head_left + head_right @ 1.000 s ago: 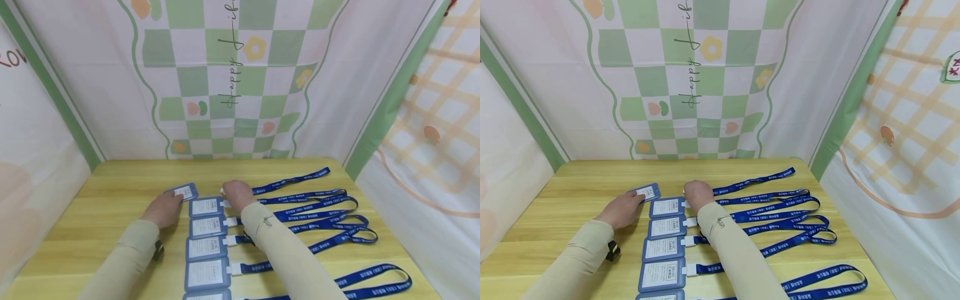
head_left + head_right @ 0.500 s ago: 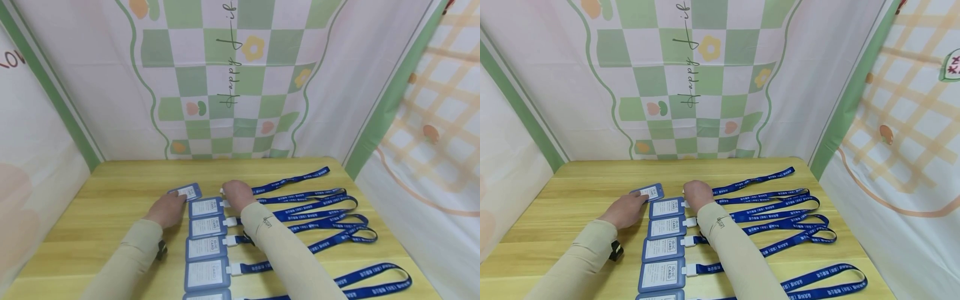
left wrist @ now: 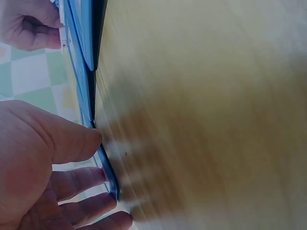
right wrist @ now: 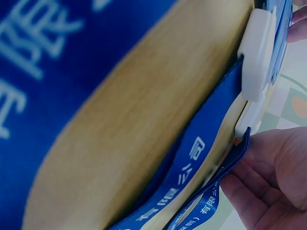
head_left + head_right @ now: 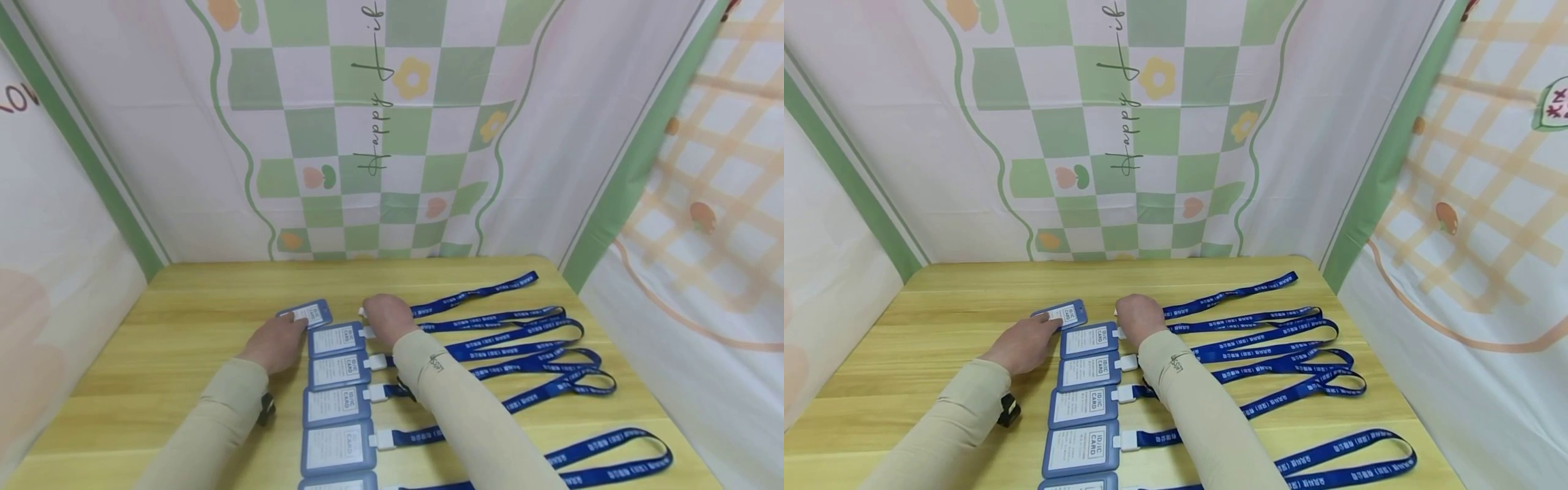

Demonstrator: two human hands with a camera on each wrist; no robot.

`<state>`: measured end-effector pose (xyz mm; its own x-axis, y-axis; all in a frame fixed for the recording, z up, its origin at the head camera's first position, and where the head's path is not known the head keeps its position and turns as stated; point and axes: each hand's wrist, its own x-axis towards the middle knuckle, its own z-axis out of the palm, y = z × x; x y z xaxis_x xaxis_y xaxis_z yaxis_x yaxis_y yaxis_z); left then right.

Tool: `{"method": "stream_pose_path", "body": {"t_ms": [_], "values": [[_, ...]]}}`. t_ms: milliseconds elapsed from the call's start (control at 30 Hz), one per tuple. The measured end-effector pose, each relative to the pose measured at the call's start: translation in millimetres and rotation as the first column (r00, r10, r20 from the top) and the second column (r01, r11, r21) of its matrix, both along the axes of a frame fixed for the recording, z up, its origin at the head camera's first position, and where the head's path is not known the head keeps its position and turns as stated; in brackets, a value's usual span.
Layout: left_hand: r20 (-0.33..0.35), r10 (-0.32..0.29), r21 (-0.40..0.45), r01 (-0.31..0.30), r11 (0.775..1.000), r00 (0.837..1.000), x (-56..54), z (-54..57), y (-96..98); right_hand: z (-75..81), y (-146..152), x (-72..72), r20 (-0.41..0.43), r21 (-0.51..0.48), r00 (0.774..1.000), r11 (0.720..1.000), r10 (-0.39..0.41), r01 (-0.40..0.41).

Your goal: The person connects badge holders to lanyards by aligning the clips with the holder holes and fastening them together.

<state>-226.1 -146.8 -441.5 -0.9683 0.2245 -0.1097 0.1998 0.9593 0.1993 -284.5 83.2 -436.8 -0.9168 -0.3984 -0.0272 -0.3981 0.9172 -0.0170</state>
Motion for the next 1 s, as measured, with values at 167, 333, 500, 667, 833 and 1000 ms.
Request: {"method": "stream_pose_path", "body": {"t_ms": [167, 333, 500, 667, 833, 1000], "values": [[0.015, 0.005, 0.009, -0.005, 1.0, 1.0, 1.7, 0.7, -0.6, -1.0, -1.2, -0.8, 0.014, -0.015, 1.0, 1.0, -0.004, 0.005], [0.018, 0.01, 0.012, -0.01, 1.0, 1.0, 2.9, 1.0, -0.2, 0.5, -4.6, 0.0, 0.024, 0.001, 1.0, 1.0, 0.006, -0.006], [0.012, 0.015, 0.006, -0.015, 1.0, 1.0, 2.0, 0.9, -0.3, 4.0, -7.7, 1.3, 0.019, 0.032, 1.0, 0.999, 0.02, -0.02], [0.005, 0.012, 0.002, -0.012, 1.0, 1.0, 1.3, 0.6, -0.6, 5.6, -8.4, 0.9, 0.023, 0.035, 0.999, 0.999, 0.023, -0.024], [-0.005, 0.007, 0.005, -0.007, 1.0, 1.0, 2.0, 0.4, -1.2, 3.4, -7.8, -2.0, 0.035, 0.025, 0.999, 0.999, 0.022, -0.023], [-0.008, 0.0, 0.013, 0.0, 1.0, 1.0, 3.0, 0.8, -0.7, 3.8, -6.4, -1.6, 0.033, 0.017, 0.999, 1.0, 0.025, -0.026]]}}
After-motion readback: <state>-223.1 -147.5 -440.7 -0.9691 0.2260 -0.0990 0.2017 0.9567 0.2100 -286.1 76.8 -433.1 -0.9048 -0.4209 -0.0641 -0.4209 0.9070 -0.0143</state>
